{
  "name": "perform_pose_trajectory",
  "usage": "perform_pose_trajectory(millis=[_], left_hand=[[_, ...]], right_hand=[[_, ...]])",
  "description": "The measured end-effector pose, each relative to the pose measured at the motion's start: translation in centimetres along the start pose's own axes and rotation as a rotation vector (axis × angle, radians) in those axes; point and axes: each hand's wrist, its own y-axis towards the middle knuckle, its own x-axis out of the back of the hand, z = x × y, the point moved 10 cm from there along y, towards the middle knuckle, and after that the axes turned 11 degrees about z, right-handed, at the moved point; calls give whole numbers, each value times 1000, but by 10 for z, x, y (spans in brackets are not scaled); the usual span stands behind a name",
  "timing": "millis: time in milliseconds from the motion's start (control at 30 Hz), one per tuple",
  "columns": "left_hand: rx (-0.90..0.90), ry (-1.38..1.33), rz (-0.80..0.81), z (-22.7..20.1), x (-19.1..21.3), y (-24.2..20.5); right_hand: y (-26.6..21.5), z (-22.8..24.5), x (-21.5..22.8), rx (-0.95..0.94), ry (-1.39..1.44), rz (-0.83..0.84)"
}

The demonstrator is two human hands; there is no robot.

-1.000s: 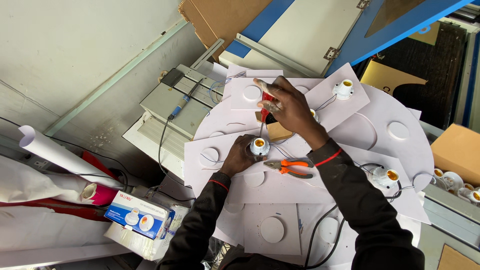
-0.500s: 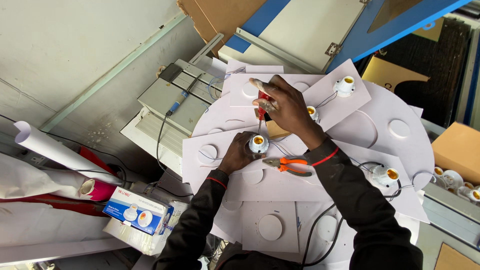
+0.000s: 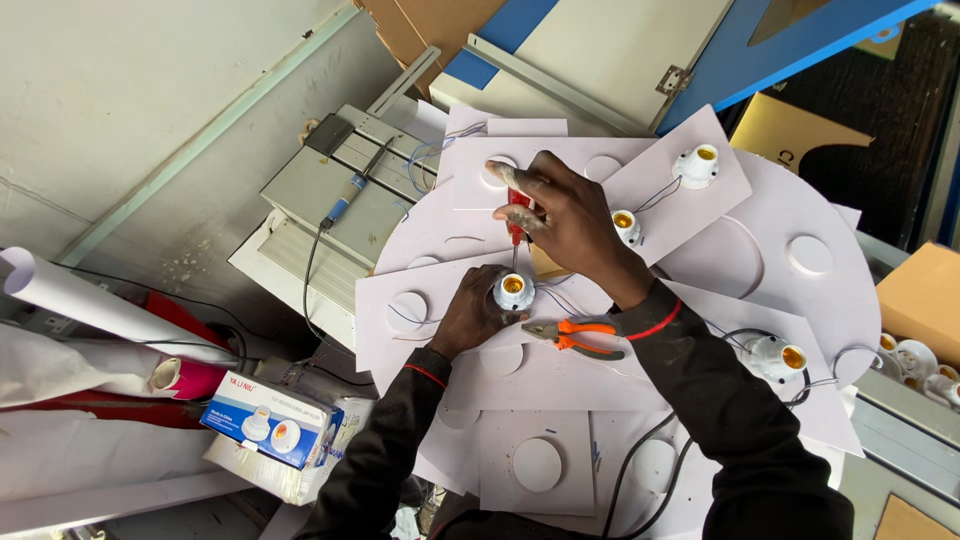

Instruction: The person assembles multiple white light fixtures on a pink foam board. They use a screwdriver to tighten screws, pliers to strip and cut wires, and a soldering iron to solder connections. The person handles several fixtures one at a time, moving them across the board and placing them into a cardboard box.

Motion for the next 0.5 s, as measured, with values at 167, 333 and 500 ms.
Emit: perform_pose_trajectory(millis=[167, 333, 500], left_hand=[[12, -22, 30, -9, 7, 0], [25, -17, 22, -14, 9, 5], [73, -20, 83, -8, 2, 4]], right_hand=[[9, 15, 2, 49, 218, 139], [9, -2, 2, 42, 107, 100], [12, 0, 6, 119, 255, 199]])
